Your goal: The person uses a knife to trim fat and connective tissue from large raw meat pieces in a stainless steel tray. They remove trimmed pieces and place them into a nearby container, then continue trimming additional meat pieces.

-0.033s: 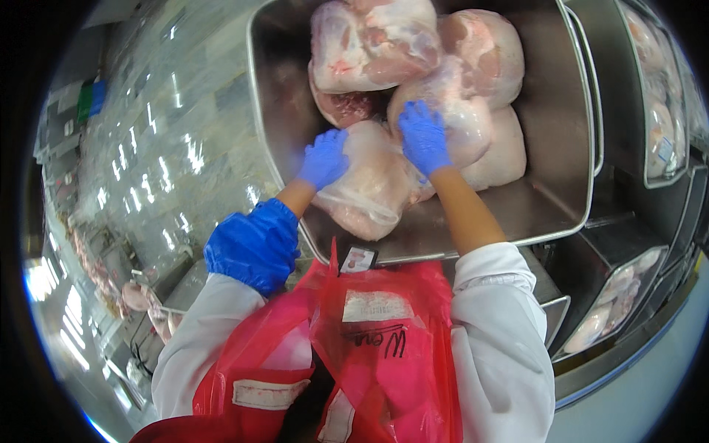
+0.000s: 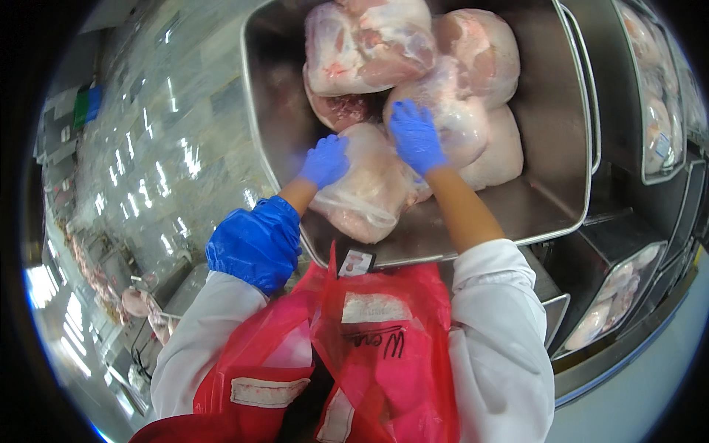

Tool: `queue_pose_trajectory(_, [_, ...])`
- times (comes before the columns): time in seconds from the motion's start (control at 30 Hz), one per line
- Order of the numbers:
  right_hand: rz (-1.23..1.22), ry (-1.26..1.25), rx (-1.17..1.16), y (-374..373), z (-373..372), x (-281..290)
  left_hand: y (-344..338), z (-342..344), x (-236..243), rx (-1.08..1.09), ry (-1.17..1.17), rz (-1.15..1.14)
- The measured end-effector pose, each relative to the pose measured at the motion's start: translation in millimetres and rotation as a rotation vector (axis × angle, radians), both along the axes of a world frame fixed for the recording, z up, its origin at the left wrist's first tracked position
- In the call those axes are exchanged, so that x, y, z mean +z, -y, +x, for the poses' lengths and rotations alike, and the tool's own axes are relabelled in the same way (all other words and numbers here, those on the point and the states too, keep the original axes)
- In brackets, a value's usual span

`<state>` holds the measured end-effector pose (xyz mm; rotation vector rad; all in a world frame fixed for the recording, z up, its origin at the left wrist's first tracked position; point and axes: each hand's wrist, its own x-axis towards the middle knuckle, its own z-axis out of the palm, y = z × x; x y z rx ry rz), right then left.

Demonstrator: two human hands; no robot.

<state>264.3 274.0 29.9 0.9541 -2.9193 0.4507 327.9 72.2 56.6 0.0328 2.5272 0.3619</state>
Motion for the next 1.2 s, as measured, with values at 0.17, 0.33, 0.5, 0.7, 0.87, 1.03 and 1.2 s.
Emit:
queue_pose_trajectory(0.17, [0.433, 0.721, 0.186, 59.4, -52.4, -45.4, -2.2, -14.6, -22.1, -0.046, 0.026, 0.006])
queue_pose_trajectory(0.33, [0.563, 0.483, 0.155, 95.2, -56.2, -155.2, 12.9, -9.3, -41.6, -0.099, -0.180, 0.057])
queue_pose_trajectory(0.5, [0.502, 0.340, 0.125, 106.4, -73.7, -195.5, 22.4, -21.3, -58.6, -0.051, 0.006, 0.071])
queue_pose_trajectory(0.7, [0.533, 0.279, 0.197, 76.3, -67.3, -140.3, 12.5, -12.7, -30.9, -0.240, -0.083, 0.262])
queue_pose_trajectory(0.87, [0.218, 0.863, 0.250, 1.7, 18.7, -30.1, -23.1, 39.7, -25.8, 0.045, -0.154, 0.664])
queue_pose_trajectory(1.03, [-0.670, 0.583, -0.232, -9.2, 113.6, -61.8, -61.9, 33.6, 16.7, 0.394, 0.403, 0.724])
queue_pose_trajectory(1.2, [-0.951, 0.814, -0.476, -0.3, 104.5, -90.6, -82.2, 27.2, 34.7, 0.150, 0.248, 0.744])
